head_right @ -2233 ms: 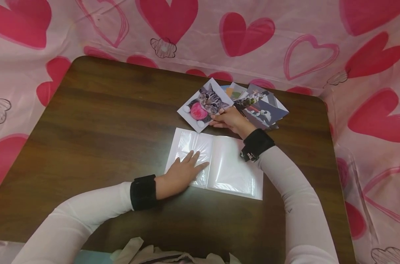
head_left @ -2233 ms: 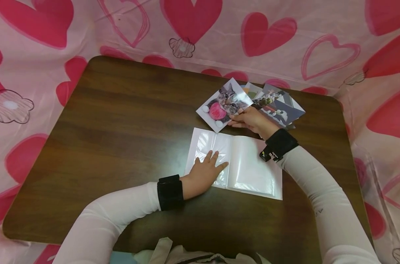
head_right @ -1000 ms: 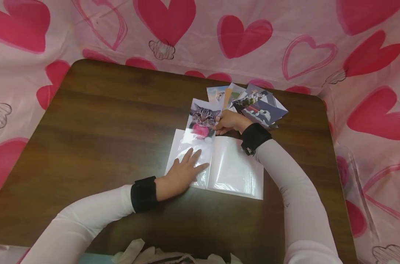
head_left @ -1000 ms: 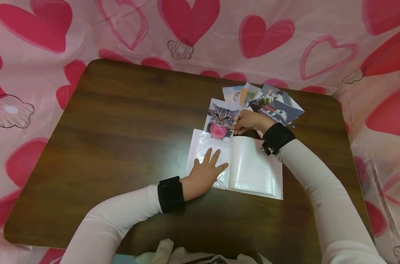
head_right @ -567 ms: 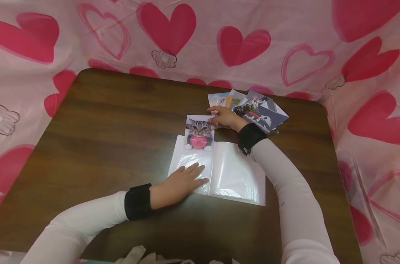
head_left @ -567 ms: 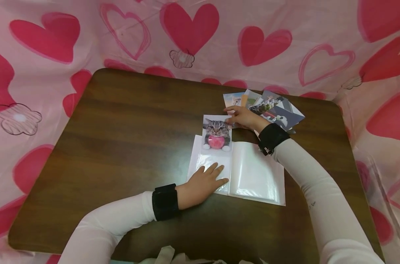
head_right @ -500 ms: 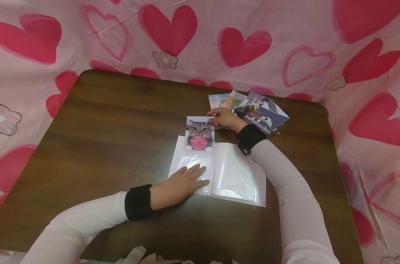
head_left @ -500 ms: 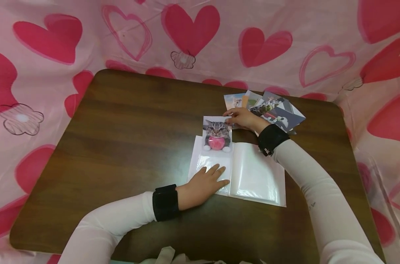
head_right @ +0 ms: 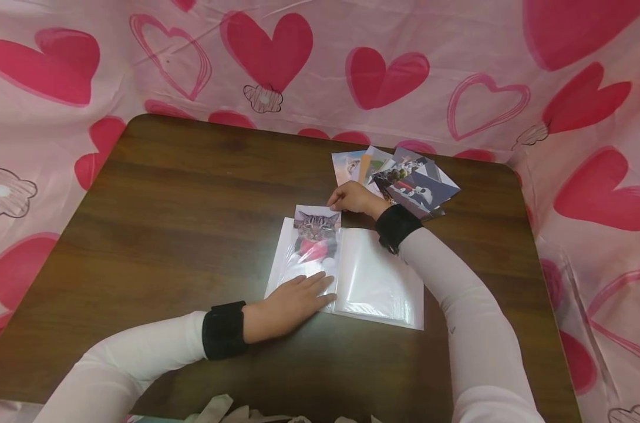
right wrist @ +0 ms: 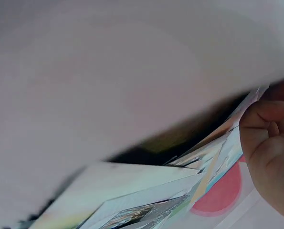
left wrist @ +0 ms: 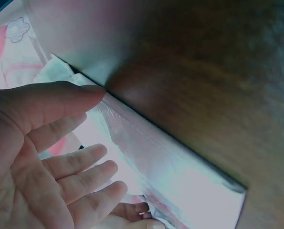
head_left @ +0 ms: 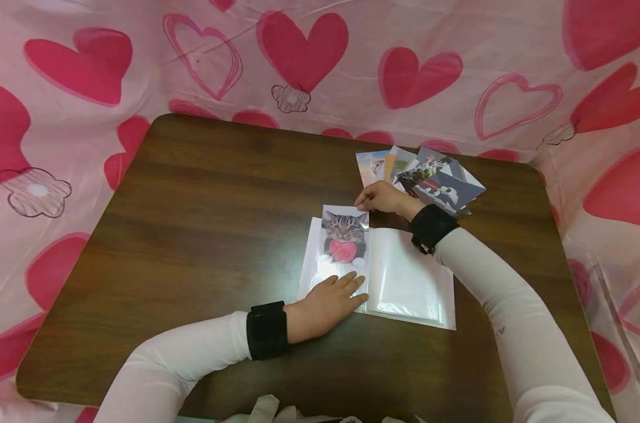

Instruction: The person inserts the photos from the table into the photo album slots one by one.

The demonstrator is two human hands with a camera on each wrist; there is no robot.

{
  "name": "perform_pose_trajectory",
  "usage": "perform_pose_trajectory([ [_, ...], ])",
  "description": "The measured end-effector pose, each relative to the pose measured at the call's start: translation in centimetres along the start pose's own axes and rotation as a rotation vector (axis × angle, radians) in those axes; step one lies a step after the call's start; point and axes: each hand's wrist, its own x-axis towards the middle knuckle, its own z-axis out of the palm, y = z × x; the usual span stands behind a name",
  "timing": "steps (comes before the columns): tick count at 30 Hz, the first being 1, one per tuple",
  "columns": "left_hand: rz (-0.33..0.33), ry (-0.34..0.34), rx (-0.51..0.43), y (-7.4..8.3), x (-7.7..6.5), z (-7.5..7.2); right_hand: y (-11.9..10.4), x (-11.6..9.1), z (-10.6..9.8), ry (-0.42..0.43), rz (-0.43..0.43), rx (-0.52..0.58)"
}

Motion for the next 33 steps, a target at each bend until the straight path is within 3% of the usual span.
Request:
perform_pose_trajectory([
  [13,-0.034,0.01,-0.048,-0.1,-0.2,0.1,-0.3,-1.3,0.9,-0.164,-0.039,-0.022],
  [20,-0.062,-0.034,-0.087,-0.3,-0.1,0.0,-0.7,-1.6,1.1,-0.213,-0.062,-0.059],
  [27,-0.126,-0.095,-0.224,-0.4,-0.1,-0.4,-1.8,-2.2,1.4,-0.24,0.013,-0.018],
  [31,-0.142,-0.085,-0.228,-0.1,-0.2,-0.5,-1.4,-2.2,1.4,-0.24,0.009,-0.002],
  [33,-0.142,-0.076,-0.201,0.0,-0.3,-0.5,-1.1,-2.5,0.8,-0.203,-0.006,-0.059],
])
